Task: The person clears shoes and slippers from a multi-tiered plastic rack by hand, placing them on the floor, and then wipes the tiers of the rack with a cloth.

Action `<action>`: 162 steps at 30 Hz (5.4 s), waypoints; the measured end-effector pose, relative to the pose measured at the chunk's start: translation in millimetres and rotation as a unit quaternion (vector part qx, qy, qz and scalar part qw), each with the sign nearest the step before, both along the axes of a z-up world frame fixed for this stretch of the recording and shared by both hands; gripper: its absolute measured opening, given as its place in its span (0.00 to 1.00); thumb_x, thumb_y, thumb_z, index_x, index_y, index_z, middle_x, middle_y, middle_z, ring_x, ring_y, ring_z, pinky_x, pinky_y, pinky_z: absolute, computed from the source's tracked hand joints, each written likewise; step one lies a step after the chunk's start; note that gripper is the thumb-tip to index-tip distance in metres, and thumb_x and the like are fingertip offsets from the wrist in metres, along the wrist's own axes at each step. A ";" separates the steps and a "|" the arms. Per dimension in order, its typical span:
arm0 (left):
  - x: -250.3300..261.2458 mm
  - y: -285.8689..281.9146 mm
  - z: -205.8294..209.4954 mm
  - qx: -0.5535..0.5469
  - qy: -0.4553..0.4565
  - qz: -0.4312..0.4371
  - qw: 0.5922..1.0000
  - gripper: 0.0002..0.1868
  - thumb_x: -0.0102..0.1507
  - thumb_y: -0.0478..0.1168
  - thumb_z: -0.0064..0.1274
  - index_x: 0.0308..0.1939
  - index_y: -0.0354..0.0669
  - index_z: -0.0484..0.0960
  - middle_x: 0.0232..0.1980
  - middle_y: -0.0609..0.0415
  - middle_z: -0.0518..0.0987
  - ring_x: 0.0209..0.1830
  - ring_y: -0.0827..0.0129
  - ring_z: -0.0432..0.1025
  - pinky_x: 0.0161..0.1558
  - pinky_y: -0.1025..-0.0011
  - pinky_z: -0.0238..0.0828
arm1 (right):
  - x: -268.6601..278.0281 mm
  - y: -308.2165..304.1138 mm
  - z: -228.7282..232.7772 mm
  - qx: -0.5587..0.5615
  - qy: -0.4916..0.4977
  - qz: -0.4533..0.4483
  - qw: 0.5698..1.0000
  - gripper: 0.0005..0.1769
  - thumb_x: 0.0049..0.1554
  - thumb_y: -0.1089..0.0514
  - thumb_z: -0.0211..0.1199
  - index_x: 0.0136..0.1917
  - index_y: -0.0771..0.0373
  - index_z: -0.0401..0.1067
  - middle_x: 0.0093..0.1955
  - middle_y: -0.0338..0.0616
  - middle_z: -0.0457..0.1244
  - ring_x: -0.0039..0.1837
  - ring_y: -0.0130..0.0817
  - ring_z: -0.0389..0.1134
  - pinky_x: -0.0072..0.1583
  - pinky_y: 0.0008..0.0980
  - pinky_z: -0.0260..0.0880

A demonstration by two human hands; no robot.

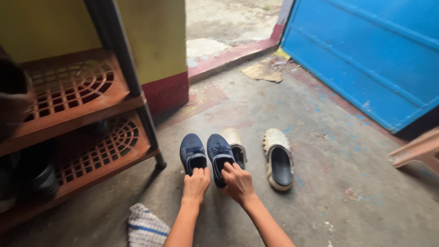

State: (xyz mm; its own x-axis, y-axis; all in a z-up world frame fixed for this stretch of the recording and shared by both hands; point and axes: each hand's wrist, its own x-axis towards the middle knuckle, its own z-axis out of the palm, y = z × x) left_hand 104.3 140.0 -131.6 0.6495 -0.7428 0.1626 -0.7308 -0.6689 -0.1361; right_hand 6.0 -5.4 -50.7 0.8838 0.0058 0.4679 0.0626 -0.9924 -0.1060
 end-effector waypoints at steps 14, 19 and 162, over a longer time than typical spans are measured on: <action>62.4 34.2 70.5 -0.067 0.114 0.037 0.991 0.20 0.53 0.40 0.65 0.48 0.47 0.79 0.60 0.51 0.74 0.64 0.59 0.67 0.58 0.54 0.66 | 68.5 58.9 29.4 0.081 0.098 -0.060 0.990 0.18 0.46 0.59 0.70 0.51 0.56 0.73 0.53 0.43 0.64 0.58 0.43 0.66 0.54 0.44 0.65; 99.7 42.4 158.0 -0.142 -0.018 -0.042 0.989 0.10 0.54 0.37 0.61 0.39 0.46 0.80 0.47 0.54 0.78 0.52 0.61 0.75 0.46 0.59 0.73 | 97.4 86.6 101.3 0.095 -0.052 0.002 0.994 0.06 0.53 0.62 0.62 0.46 0.62 0.71 0.48 0.48 0.66 0.52 0.50 0.68 0.54 0.46 0.69; 88.8 463.5 183.5 0.047 0.220 0.514 0.828 0.40 0.61 0.50 0.63 0.74 0.47 0.64 0.76 0.51 0.64 0.75 0.60 0.61 0.67 0.57 0.64 | 186.0 416.0 95.0 0.162 0.097 0.271 0.944 0.16 0.55 0.56 0.66 0.54 0.65 0.75 0.53 0.58 0.69 0.54 0.58 0.71 0.56 0.50 0.72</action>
State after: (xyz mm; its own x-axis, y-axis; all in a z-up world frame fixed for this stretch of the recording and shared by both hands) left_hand 193.1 603.5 51.9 0.9272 0.2431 -0.2849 0.2248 -0.9697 -0.0955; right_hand 192.1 410.6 44.3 0.8614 0.3663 0.3520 0.5001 -0.7331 -0.4610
